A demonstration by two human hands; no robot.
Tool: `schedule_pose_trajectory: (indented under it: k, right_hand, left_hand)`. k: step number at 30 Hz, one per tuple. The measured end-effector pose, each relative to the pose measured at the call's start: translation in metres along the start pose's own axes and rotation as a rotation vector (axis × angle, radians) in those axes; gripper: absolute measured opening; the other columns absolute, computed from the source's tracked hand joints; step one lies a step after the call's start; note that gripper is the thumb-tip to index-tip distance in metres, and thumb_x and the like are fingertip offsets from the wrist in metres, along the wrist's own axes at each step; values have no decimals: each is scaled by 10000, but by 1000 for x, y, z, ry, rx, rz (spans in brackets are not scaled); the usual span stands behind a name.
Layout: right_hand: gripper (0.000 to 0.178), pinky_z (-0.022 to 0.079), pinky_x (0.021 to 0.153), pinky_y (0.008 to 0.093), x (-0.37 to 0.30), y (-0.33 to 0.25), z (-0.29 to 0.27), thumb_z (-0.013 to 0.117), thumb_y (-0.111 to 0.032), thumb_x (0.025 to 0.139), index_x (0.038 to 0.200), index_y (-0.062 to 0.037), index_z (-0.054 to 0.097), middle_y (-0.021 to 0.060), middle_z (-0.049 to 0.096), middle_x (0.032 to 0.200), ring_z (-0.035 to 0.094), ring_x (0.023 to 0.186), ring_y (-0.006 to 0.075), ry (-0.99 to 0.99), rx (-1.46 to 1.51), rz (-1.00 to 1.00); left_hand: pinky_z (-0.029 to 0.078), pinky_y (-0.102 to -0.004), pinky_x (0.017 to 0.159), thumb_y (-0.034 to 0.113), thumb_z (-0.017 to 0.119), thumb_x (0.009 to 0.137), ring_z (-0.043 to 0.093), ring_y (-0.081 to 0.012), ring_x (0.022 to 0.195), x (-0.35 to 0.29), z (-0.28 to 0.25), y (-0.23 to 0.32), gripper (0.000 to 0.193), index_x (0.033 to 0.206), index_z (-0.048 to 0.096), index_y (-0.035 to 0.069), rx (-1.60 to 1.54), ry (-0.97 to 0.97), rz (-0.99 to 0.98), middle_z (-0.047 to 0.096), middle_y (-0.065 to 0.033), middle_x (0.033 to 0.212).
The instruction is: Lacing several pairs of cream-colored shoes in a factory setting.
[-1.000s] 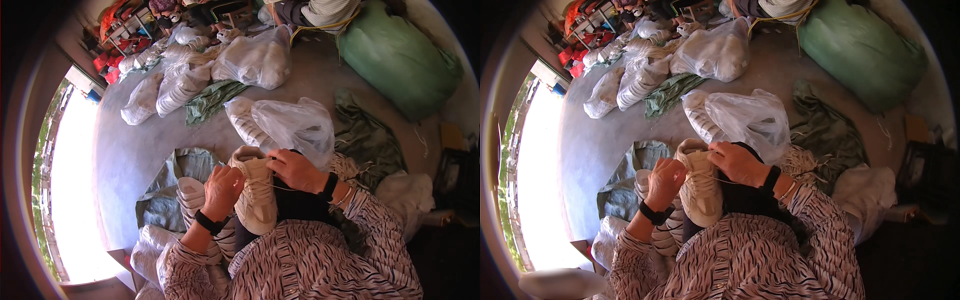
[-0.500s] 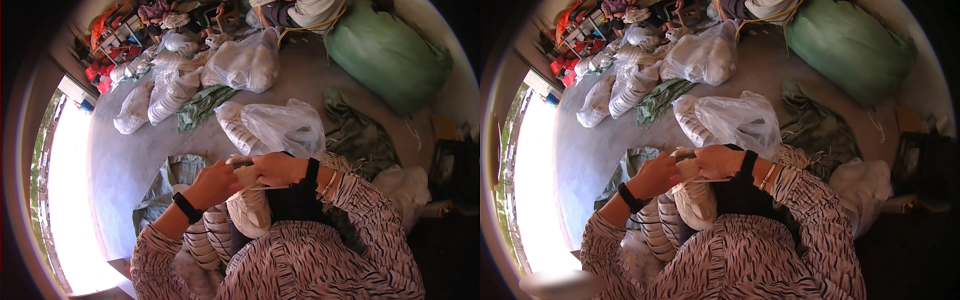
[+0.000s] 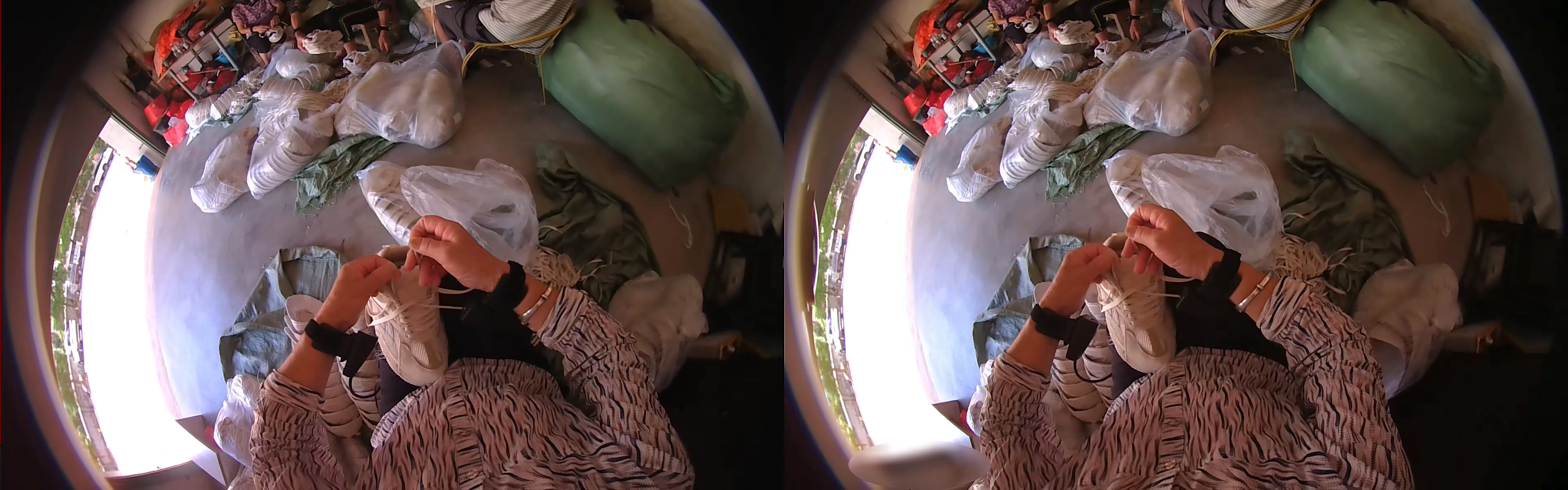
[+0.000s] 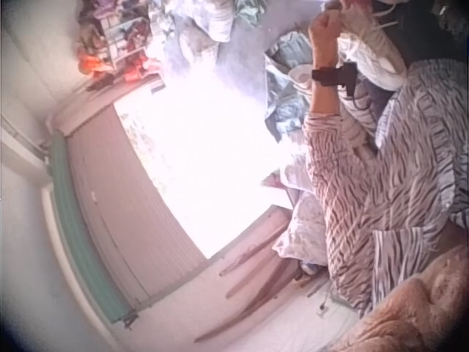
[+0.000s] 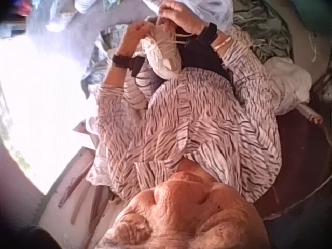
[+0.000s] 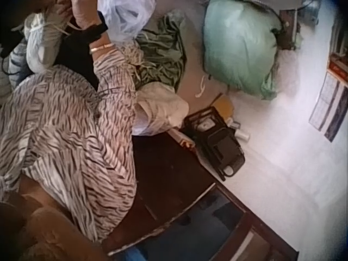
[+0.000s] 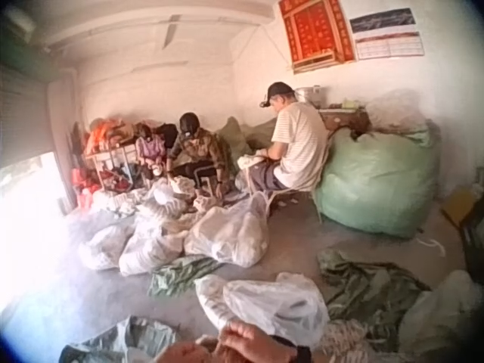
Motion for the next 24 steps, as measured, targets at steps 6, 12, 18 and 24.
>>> schedule_pose_trajectory:
  k: [6,12,18,24]
  right_hand:
    - [206,466,500,250,-3,43,50,667,-171,801,853,-16,543,54,592,714,571,606,123,-122,-245,-31]
    - [164,434,506,292,0,26,30,631,-134,826,760,-11,546,50,546,610,556,563,113,170,-438,-304]
    - [45,422,478,198,-43,-140,26,596,-21,841,825,-11,554,60,572,686,525,518,73,114,88,-636]
    - [67,475,612,205,-59,-140,57,610,46,815,835,8,559,108,594,899,579,722,88,-176,-310,-838]
  left_hand:
    - [391,-216,713,169,594,884,482,-58,767,-17,-9,-21,132,853,631,46,-239,84,291,554,30,841]
    - [399,-214,696,173,568,898,491,-55,778,-14,1,-8,128,923,621,59,-288,102,187,558,32,871]
    - [408,-195,670,171,596,886,485,-35,745,-8,-3,-1,185,1008,623,36,-53,80,178,579,37,846]
    - [413,-196,659,162,597,887,477,-38,710,-32,45,74,206,1032,628,19,92,-206,527,571,35,801]
Point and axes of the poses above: each hand's wrist, its own x-axis towards the middle knuckle, its own z-axis out of the palm, y = z × x, the point moved 5 cm from there along x, towards the middle knuckle
